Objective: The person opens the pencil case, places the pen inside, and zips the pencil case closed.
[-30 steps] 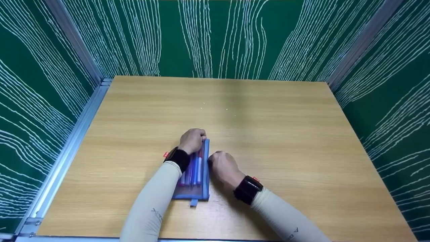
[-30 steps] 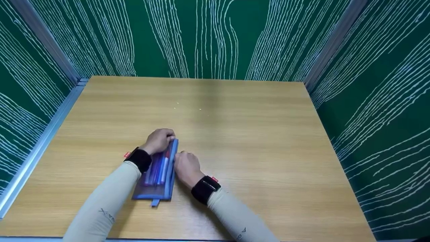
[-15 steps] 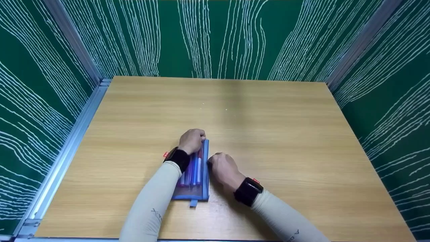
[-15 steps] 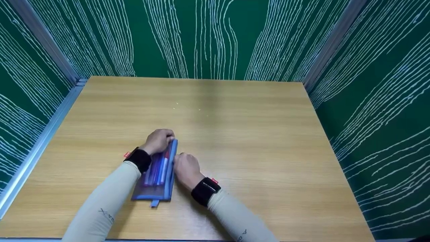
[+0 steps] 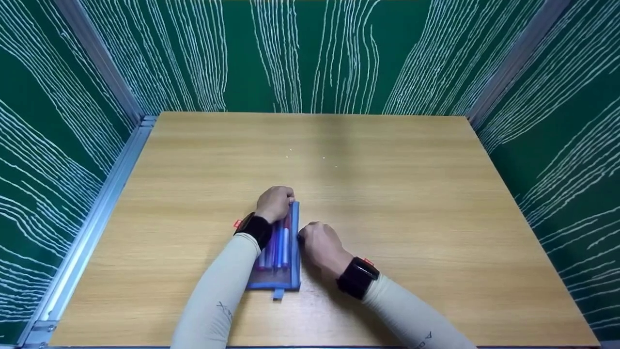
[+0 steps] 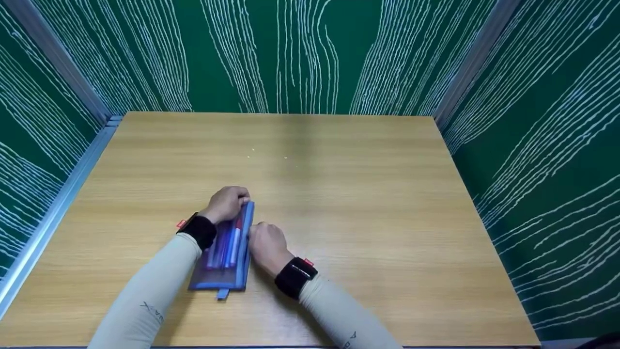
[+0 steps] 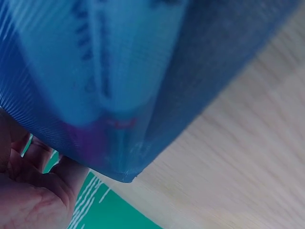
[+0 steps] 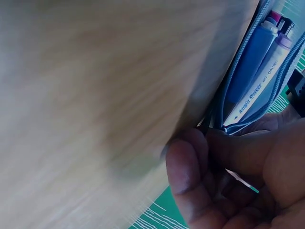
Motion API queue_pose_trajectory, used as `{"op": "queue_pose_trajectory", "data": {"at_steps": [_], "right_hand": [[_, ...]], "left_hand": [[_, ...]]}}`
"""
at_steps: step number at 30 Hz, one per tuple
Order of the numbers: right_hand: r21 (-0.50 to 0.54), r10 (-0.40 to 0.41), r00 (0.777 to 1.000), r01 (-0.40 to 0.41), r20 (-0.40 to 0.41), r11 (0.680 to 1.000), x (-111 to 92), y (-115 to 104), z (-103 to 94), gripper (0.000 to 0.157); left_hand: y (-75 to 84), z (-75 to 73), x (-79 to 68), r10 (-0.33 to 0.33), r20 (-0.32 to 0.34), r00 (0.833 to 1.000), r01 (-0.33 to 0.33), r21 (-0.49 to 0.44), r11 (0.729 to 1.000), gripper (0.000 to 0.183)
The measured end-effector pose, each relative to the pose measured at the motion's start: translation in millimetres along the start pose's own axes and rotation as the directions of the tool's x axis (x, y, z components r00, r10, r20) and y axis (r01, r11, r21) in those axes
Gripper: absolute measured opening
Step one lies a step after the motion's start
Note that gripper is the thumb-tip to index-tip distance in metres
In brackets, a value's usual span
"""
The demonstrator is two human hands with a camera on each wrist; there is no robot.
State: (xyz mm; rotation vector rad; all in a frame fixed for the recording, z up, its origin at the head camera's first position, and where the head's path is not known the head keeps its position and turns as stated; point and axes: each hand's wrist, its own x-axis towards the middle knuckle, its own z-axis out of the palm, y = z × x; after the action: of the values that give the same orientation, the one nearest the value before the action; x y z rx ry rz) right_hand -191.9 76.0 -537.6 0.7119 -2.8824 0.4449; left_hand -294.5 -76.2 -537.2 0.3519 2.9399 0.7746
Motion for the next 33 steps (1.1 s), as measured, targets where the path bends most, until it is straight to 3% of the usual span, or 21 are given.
{"op": "queue_pose_trajectory", "data": {"at_steps": [17, 25, 33], "right_hand": [[-0.046, -0.075, 0.995, 0.072, -0.06, 0.996, -6.3, 1.3, 3.9, 0.024], [-0.003, -0.046, 0.999, 0.046, -0.026, 0.999, -7.5, -0.2, 0.9, 0.028], [-0.039, -0.066, 0.997, 0.064, -0.029, 0.997, -9.5, -1.1, 0.8, 0.026]], "left_hand": [[-1.1, -1.1, 0.1, 0.003, 0.018, 1.0, -0.003, 0.016, 1.0, 0.012], [1.2, -2.9, 0.8, -0.003, 0.026, 1.0, 0.002, 0.019, 1.0, 0.013], [1.2, -1.9, 0.4, -0.011, 0.03, 0.999, 0.011, 0.021, 1.0, 0.014]]}}
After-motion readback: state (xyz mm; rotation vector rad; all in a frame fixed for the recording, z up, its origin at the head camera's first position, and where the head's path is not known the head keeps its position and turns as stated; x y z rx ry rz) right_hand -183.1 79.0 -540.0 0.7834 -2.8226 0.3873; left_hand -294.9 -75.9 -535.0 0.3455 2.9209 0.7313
